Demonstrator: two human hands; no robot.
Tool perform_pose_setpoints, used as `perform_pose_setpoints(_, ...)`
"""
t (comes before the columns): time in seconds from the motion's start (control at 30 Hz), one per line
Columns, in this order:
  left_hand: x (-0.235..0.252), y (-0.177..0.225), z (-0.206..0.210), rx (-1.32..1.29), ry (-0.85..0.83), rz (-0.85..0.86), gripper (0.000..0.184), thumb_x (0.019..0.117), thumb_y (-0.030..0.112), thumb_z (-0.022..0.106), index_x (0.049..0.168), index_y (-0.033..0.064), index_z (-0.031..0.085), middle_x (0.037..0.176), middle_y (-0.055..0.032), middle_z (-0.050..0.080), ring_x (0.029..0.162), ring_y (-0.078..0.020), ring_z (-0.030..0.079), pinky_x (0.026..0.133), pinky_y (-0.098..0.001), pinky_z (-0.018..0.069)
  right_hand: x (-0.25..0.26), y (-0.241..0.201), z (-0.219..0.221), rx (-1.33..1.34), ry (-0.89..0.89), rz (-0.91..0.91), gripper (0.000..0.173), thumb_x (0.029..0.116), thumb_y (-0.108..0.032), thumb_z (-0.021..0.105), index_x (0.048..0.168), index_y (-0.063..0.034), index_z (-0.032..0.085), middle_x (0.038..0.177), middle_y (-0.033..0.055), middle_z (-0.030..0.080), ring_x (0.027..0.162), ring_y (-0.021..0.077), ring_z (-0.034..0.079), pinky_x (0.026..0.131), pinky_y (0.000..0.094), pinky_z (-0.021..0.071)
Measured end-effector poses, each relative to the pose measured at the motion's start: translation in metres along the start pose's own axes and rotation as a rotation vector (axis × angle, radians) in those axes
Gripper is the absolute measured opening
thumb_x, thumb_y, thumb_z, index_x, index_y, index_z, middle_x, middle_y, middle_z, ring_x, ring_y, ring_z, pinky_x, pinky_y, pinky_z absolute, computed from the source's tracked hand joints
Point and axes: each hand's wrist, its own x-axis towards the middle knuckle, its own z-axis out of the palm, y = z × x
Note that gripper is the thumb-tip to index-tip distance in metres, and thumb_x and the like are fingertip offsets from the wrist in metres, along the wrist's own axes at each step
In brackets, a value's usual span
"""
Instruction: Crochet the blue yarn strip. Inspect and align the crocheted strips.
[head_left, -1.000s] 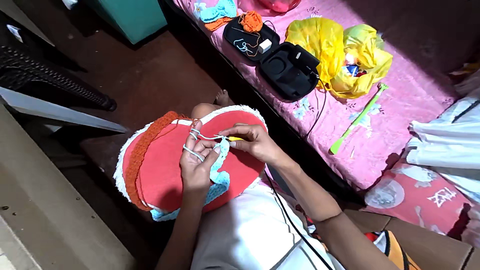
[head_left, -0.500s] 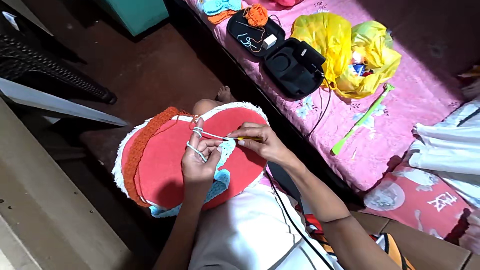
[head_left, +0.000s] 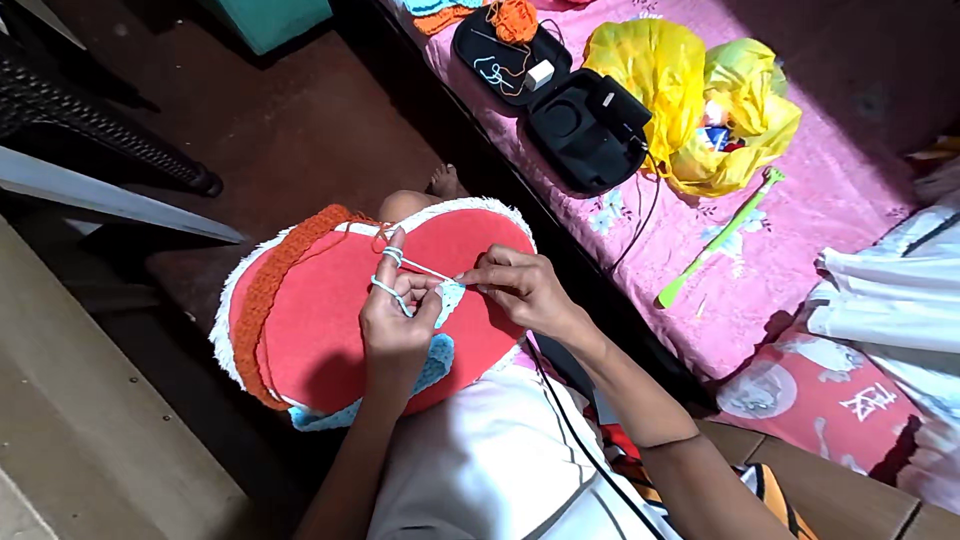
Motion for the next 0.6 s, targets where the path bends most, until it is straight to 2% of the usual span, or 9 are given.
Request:
perform_pose_setpoints(0.23, -0.003, 0.000, 0.004, 0.095, 0.022, 0.010, 0.076, 0.0838, 0.001, 0.065, 0.155, 0.0076, 0.039, 0.089, 0.0033, 0.073, 0.070, -0.0012, 0.066, 0.062, -0.0166, 0.0545, -0.005, -0.018, 0.004, -0.280, 0.024, -0.057, 0.032, 0.0858, 0.001, 0.061, 0.108, -0.0122, 0.080, 0.083, 0.0063, 0.063, 0.070, 0.0171, 0.062, 0.056, 0.0318, 0.0513)
perform_pose_setpoints(0.43, -0.004, -0.002, 0.009, 0.175, 0.055, 0.053, 0.074, 0.0845, 0.002, 0.064, 0.154, 0.0067, 0.041, 0.090, 0.0037, 0.073, 0.072, 0.0012, 0.066, 0.064, -0.0155, 0.0530, -0.009, -0.023, 0.010, -0.369, 0.038, -0.062, 0.038, 0.0800, 0.002, 0.062, 0.110, -0.0118, 0.080, 0.084, 0.0080, 0.065, 0.071, 0.0206, 0.063, 0.053, 0.0332, 0.0502)
perform_pose_setpoints(0.6, -0.005, -0.006, 0.010, 0.259, 0.061, 0.088, 0.068, 0.0872, 0.005, 0.062, 0.153, 0.0056, 0.043, 0.091, 0.0038, 0.073, 0.074, 0.0015, 0.065, 0.066, -0.0165, 0.0523, -0.012, -0.019, 0.018, -0.418, 0.078, -0.078, 0.037, 0.0805, 0.000, 0.063, 0.110, -0.0126, 0.080, 0.087, 0.0087, 0.066, 0.072, 0.0214, 0.064, 0.054, 0.0334, 0.0503)
